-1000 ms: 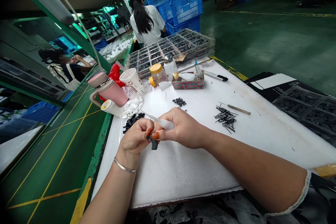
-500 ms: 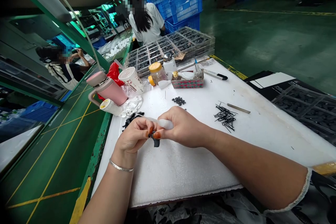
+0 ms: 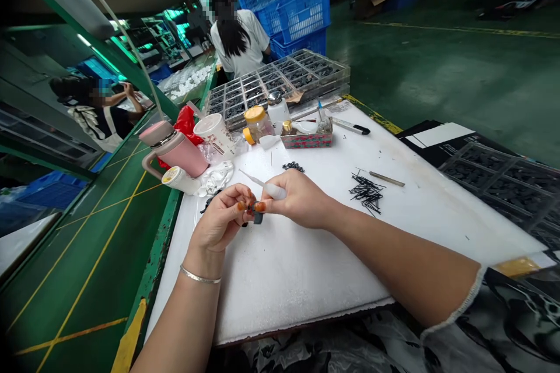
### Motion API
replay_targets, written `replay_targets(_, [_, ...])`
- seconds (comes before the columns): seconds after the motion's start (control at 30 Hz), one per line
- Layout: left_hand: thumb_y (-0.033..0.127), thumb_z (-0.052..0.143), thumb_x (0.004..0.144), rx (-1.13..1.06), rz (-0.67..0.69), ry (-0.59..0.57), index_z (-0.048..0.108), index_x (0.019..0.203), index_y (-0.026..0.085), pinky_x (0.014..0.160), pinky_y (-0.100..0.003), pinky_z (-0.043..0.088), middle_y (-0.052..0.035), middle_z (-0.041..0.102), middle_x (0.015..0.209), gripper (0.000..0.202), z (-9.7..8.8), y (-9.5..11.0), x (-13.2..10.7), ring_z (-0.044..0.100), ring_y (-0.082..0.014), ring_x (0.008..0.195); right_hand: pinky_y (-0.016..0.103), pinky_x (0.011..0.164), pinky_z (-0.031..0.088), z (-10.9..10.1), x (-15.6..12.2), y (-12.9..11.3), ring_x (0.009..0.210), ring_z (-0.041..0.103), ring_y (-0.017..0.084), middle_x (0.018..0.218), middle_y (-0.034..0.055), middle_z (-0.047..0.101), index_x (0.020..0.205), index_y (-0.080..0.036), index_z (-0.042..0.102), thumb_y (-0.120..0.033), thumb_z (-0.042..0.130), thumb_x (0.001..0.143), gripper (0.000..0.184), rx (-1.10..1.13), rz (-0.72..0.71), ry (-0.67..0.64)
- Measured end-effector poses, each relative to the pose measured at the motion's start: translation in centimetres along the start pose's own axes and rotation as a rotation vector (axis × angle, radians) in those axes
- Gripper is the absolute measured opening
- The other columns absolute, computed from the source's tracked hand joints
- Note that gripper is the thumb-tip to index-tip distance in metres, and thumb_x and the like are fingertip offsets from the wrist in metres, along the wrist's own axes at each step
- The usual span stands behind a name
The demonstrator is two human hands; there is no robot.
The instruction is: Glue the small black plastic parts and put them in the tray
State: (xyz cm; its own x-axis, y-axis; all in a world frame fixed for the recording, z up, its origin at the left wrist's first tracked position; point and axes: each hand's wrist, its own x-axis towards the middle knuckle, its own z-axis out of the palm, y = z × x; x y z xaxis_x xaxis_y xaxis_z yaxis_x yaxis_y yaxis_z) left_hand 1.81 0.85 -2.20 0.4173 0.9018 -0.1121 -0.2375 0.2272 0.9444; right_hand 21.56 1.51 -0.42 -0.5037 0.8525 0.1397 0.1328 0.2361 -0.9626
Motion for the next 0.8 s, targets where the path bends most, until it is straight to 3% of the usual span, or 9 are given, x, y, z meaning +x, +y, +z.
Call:
replay_targets(0.13, [0.027, 0.076, 0.069, 0.121, 0.084, 0.079, 0.065, 0.096, 0.018, 0.063, -0.023, 0.054, -0.0011, 0.062, 0.076, 0.030, 0.5, 0.0, 0.0, 0.059, -0.0109, 0.068, 0.022, 0.056, 0.031, -0.2, 0.3, 0.6, 0.058, 0.043, 0.010, 0.057, -0.0013, 0.052, 0.065, -0.010, 0.064, -0.042, 0.067, 0.074, 0.033, -0.115, -0.086, 0.120])
replay_targets(0.53, [0.028, 0.076, 0.066, 0.491, 0.315, 0.276, 0.071, 0.091, 0.013, 0.063, -0.027, 0.055, -0.0062, 0.070, 0.078, 0.030, 1.5, -0.3, 0.0, 0.063, -0.0143, 0.065, 0.021, 0.061, 0.035, 0.6, 0.7, 2.1, 0.064, 0.050, 0.011, 0.066, 0.0012, 0.060, 0.072, -0.009, 0.067, -0.035, 0.067, 0.076, 0.026, -0.198, -0.179, 0.240])
replay_targets(0.8, [0.029, 0.073, 0.068, 0.573, 0.392, 0.285, 0.064, 0.107, 0.016, 0.060, -0.027, 0.057, -0.0026, 0.065, 0.079, 0.042, 1.7, -0.4, 0.0, 0.064, -0.0152, 0.070, 0.021, 0.065, 0.035, 0.8, 0.7, 1.4, 0.068, 0.054, 0.012, 0.070, 0.0003, 0.064, 0.075, -0.013, 0.069, -0.018, 0.068, 0.070, 0.007, -0.262, -0.198, 0.350])
